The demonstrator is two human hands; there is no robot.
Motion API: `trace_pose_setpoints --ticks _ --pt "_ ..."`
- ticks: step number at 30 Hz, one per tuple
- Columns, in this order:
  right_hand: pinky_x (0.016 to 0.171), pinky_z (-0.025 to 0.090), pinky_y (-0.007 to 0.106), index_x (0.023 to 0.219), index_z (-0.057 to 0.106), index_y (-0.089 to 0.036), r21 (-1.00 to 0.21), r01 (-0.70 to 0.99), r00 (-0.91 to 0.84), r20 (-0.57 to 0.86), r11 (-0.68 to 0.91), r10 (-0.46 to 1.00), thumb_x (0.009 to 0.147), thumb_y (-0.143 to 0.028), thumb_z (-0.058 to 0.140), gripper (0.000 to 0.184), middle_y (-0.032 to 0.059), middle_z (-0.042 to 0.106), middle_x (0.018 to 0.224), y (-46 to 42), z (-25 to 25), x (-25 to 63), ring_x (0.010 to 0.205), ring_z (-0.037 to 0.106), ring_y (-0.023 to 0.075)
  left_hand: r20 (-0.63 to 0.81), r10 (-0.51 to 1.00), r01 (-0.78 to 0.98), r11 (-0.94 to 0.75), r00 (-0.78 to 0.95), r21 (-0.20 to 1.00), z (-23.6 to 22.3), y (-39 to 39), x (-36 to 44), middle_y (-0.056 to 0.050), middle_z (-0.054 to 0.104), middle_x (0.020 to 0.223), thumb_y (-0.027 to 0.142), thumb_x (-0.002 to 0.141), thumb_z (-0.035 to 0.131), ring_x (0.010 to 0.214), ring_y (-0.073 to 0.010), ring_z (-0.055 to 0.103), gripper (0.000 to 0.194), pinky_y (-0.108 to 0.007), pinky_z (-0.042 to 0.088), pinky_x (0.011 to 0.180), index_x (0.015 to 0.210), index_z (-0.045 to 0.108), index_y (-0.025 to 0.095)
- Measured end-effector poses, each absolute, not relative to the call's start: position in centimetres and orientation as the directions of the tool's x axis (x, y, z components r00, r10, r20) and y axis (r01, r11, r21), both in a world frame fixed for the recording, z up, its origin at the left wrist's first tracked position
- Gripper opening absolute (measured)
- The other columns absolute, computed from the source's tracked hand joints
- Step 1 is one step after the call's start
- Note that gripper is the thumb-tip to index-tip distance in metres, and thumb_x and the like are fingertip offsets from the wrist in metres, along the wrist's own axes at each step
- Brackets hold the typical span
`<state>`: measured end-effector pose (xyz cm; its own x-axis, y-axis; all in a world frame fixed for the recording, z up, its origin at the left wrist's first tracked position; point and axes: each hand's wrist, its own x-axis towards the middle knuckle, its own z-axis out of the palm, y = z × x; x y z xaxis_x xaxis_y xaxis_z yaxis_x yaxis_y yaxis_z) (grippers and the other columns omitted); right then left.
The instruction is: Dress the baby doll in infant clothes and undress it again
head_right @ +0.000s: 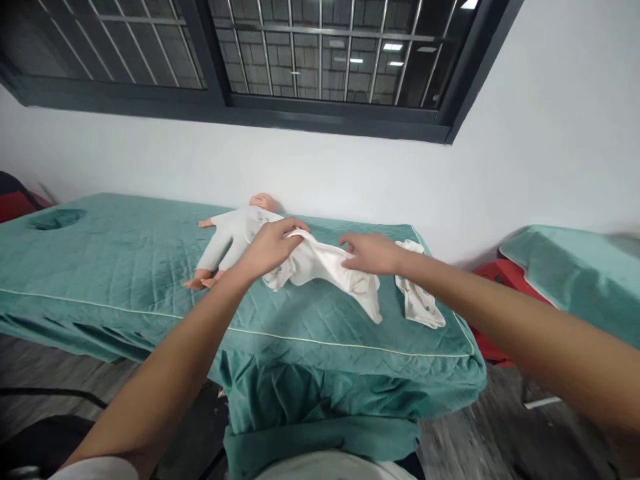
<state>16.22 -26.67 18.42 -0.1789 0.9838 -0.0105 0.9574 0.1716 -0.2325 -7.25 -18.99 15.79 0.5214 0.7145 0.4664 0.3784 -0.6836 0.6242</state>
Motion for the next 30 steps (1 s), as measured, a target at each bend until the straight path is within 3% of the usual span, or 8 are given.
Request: trace_pose_setpoints --ticks 5,10,13,16,20,23,26,30 --pt "0.07 0.039 0.027 0.107 0.063 -0.022 -0.19 0.928 -0.307 0.104 0.322 0.946 0.093 -0.032 0.045 0.025 0.0038 0.072 0.099 -26.1 17.3 13.0 0.084 0.063 0.0192 0.434 0.669 0.553 -0.743 0.603 0.377 17.1 -20.9 -5.6 -0.002 0.075 0.096 0.032 0.091 0.048 0.091 -0.0224 0.068 0.026 -0.032 0.048 0.083 0.105 0.068 0.025" --pt "0.072 0.04 0.027 0.099 0.065 -0.02 -0.026 0.972 -0.224 0.164 0.232 0.961 0.091 -0.02 0.041 0.025 0.0072 0.071 0.102 -25.3 18.9 15.4 0.091 0.063 0.0209 0.463 0.764 0.815 -0.563 0.45 0.138 17.3 -20.7 -6.1 -0.007 0.073 0.1 0.024 0.09 0.046 0.09 -0.0268 0.068 0.026 -0.035 0.048 0.076 0.109 0.064 0.023" --pt "0.073 0.041 0.028 0.093 0.065 -0.018 0.037 0.987 -0.163 0.177 0.159 0.971 0.085 -0.013 0.04 0.027 0.0089 0.07 0.1 -25.2 19.8 17.5 0.092 0.062 0.0227 0.451 0.802 0.872 -0.48 0.391 0.099 17.2 -19.9 -6.6 -0.009 0.071 0.103 0.017 0.087 0.044 0.089 -0.0281 0.068 0.031 -0.036 0.048 0.074 0.112 0.062 0.022" --pt "0.076 0.043 0.026 0.087 0.066 -0.017 -0.179 0.976 -0.097 0.133 0.12 0.986 0.079 -0.011 0.04 0.028 0.0059 0.07 0.092 -25.5 20.2 19.4 0.089 0.062 0.0196 0.444 0.835 0.883 -0.436 0.325 0.173 16.5 -18.7 -7.3 -0.011 0.071 0.104 0.018 0.088 0.043 0.093 -0.0289 0.067 0.032 -0.037 0.048 0.078 0.114 0.063 0.021" --pt "0.071 0.046 0.024 0.088 0.069 -0.017 -0.559 0.829 0.016 0.041 0.009 0.999 0.075 -0.017 0.045 0.027 0.0027 0.071 0.087 -26.2 19.9 22.2 0.081 0.063 0.017 0.43 0.86 0.761 -0.468 0.275 0.448 15.4 -17.3 -8.9 -0.007 0.073 0.1 0.025 0.087 0.044 0.099 -0.026 0.065 0.031 -0.032 0.047 0.083 0.108 0.067 0.02" --pt "0.066 0.047 0.024 0.091 0.069 -0.016 -0.663 0.746 0.067 -0.02 -0.064 0.998 0.072 -0.021 0.049 0.028 0.0029 0.071 0.085 -26.1 19.4 24.4 0.079 0.064 0.0182 0.325 0.888 0.582 -0.458 0.324 0.672 14.8 -16.1 -10.1 -0.005 0.073 0.095 0.033 0.085 0.048 0.09 -0.0223 0.064 0.032 -0.028 0.048 0.077 0.103 0.068 0.017" --pt "0.073 0.049 0.026 0.093 0.071 -0.018 -0.588 0.806 -0.012 -0.145 -0.077 0.989 0.075 -0.021 0.051 0.027 0.0039 0.073 0.093 -25.1 18.0 25.9 0.087 0.066 0.0212 0.13 0.897 0.594 -0.381 0.422 0.709 13.5 -14.6 -10.6 -0.004 0.072 0.091 0.042 0.082 0.054 0.084 -0.0223 0.064 0.033 -0.028 0.048 0.071 0.1 0.068 0.017" --pt "0.089 0.048 0.032 0.109 0.068 -0.016 -0.197 0.976 0.084 -0.048 -0.091 0.995 0.084 -0.013 0.045 0.034 0.0099 0.069 0.118 -23.1 12.8 24.1 0.105 0.064 0.0245 0.125 0.947 0.894 -0.32 0.295 0.314 9.6 -13.7 -8.9 -0.011 0.068 0.11 0.032 0.085 0.056 0.105 -0.0302 0.06 0.028 -0.038 0.047 0.086 0.107 0.066 0.019"
